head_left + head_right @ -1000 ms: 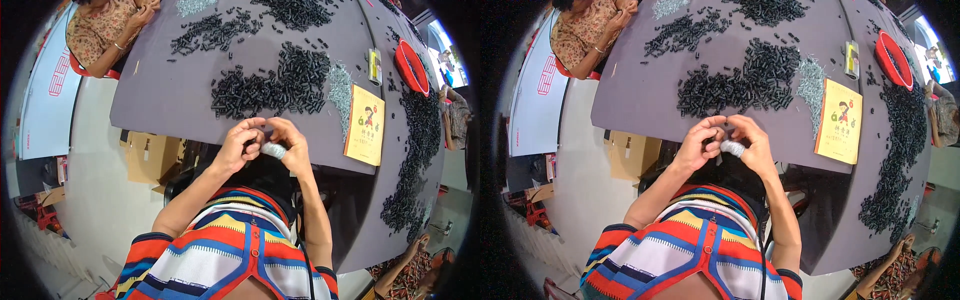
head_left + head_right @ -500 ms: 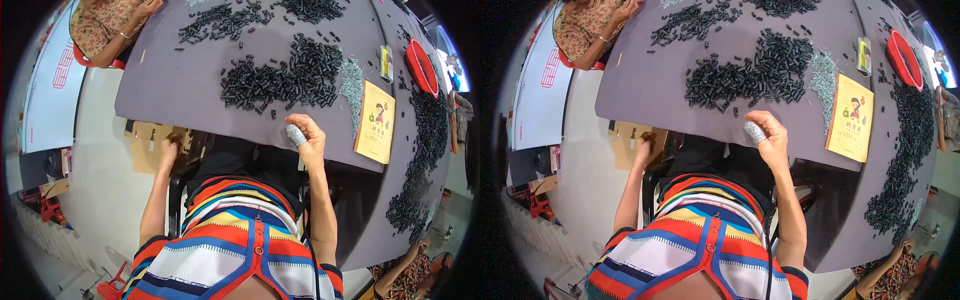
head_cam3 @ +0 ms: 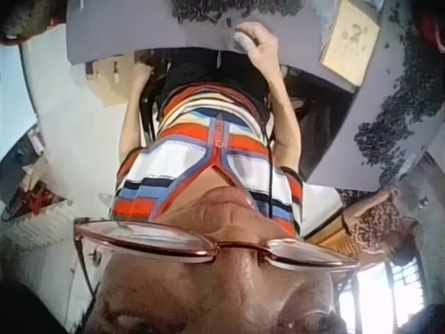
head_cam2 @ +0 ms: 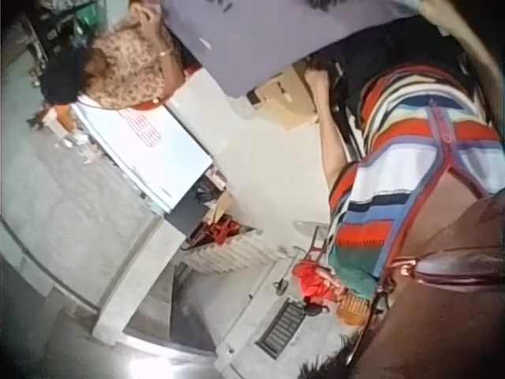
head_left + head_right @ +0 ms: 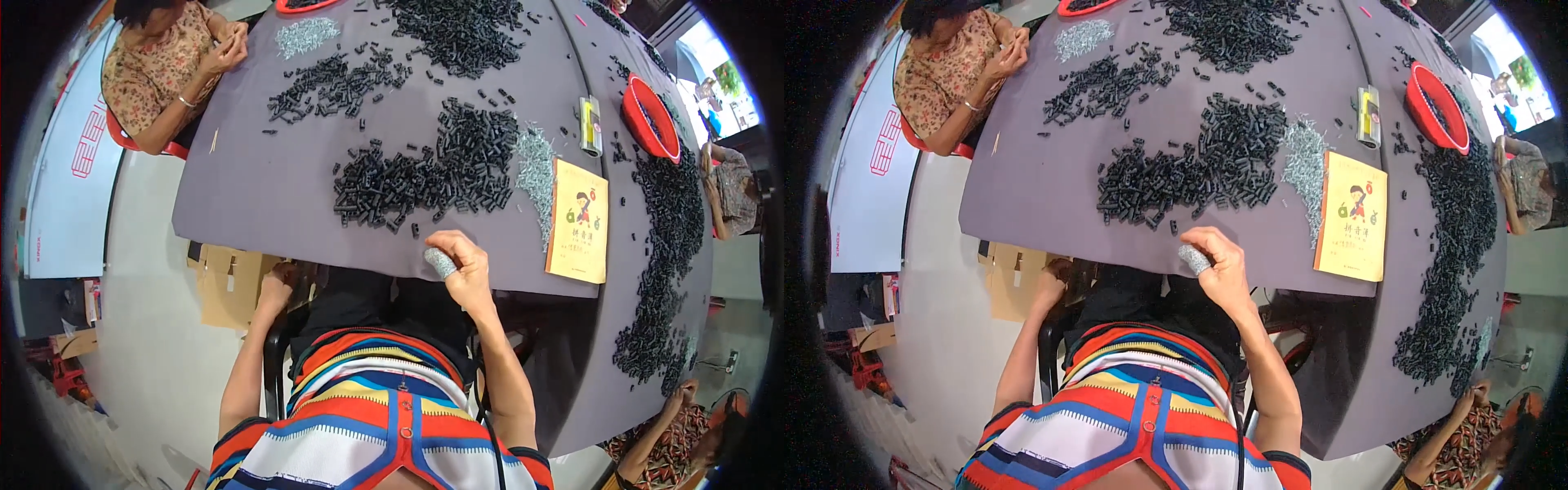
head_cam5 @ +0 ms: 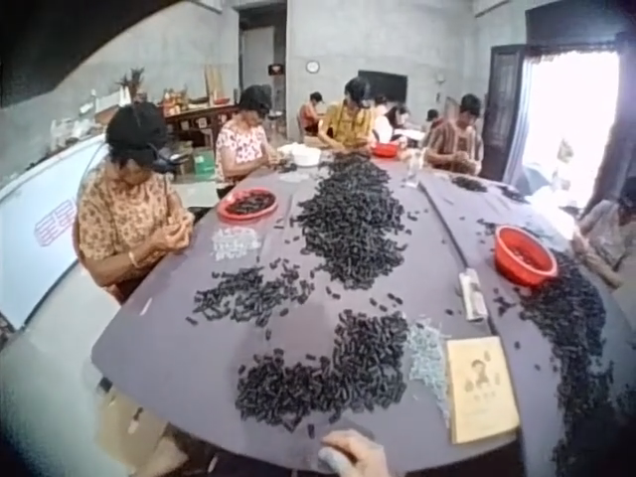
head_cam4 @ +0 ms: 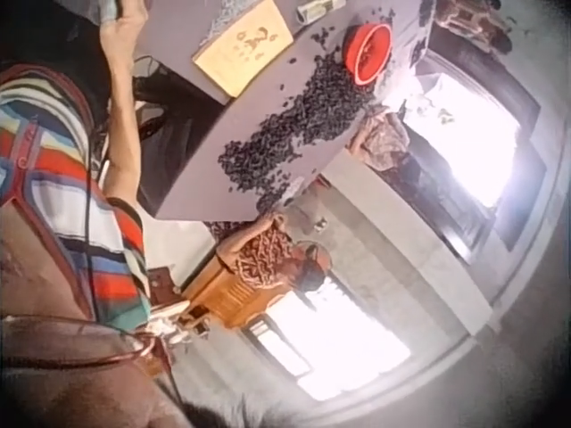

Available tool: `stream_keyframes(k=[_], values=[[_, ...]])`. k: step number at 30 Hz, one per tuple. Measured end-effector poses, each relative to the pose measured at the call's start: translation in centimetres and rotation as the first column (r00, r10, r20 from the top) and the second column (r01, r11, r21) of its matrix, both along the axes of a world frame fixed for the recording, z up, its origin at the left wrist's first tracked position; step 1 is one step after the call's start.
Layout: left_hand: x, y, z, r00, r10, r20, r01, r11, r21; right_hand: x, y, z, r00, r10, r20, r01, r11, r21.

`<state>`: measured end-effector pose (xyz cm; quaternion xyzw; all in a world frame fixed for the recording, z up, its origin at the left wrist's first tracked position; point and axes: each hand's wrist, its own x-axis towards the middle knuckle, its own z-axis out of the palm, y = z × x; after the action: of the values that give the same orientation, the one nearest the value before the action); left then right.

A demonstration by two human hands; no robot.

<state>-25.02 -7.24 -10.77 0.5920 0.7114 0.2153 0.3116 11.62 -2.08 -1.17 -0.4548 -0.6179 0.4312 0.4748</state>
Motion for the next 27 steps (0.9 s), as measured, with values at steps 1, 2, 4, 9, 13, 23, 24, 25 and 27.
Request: stream_keyframes(k=[1, 2, 4, 9, 13, 23, 24, 25, 27], values=[[1.0, 0.4, 1.8, 0.997, -0.014, -0.076, 0.006, 0.994, -0.111, -0.1, 0.0, 0.2, 1.000, 0.002, 0.009, -0.002, 1.000, -0.003], [1.2, 0.1, 1.6, 0.999, -0.028, -0.045, 0.024, 0.997, -0.076, -0.1, 0.0, 0.3, 1.000, 0.008, 0.016, -0.007, 1.000, -0.006], [3.0, 0.5, 2.8, 0.996, -0.057, 0.064, 0.062, 0.995, -0.082, 0.1, 0.0, 0.4, 1.000, 0.002, 0.027, -0.002, 1.000, 0.000], [8.9, 1.5, 6.5, 0.923, -0.379, -0.072, 0.385, 0.915, 0.121, 1.7, -0.3, 0.8, 0.995, -0.052, 0.082, 0.051, 0.999, 0.013], [11.2, 2.2, 9.0, 0.861, -0.500, -0.093, 0.508, 0.852, 0.129, 3.9, -0.4, 1.8, 0.967, -0.186, 0.174, 0.181, 0.982, 0.044], [17.2, 4.0, 12.3, 0.838, -0.460, 0.292, 0.421, 0.887, 0.188, 9.1, 0.6, 1.4, 0.734, -0.542, 0.408, 0.472, 0.840, 0.267], [17.8, 4.3, 12.4, 0.843, -0.438, 0.313, 0.388, 0.898, 0.209, 9.3, 1.0, 1.6, 0.683, -0.579, 0.445, 0.480, 0.815, 0.323], [18.3, 4.4, 12.4, 0.847, -0.414, 0.333, 0.353, 0.907, 0.229, 9.5, 1.5, 1.9, 0.661, -0.571, 0.487, 0.462, 0.821, 0.335], [19.3, 4.6, 11.7, 0.864, -0.391, 0.317, 0.326, 0.915, 0.239, 9.3, 2.6, 2.2, 0.633, -0.543, 0.552, 0.408, 0.840, 0.357]])
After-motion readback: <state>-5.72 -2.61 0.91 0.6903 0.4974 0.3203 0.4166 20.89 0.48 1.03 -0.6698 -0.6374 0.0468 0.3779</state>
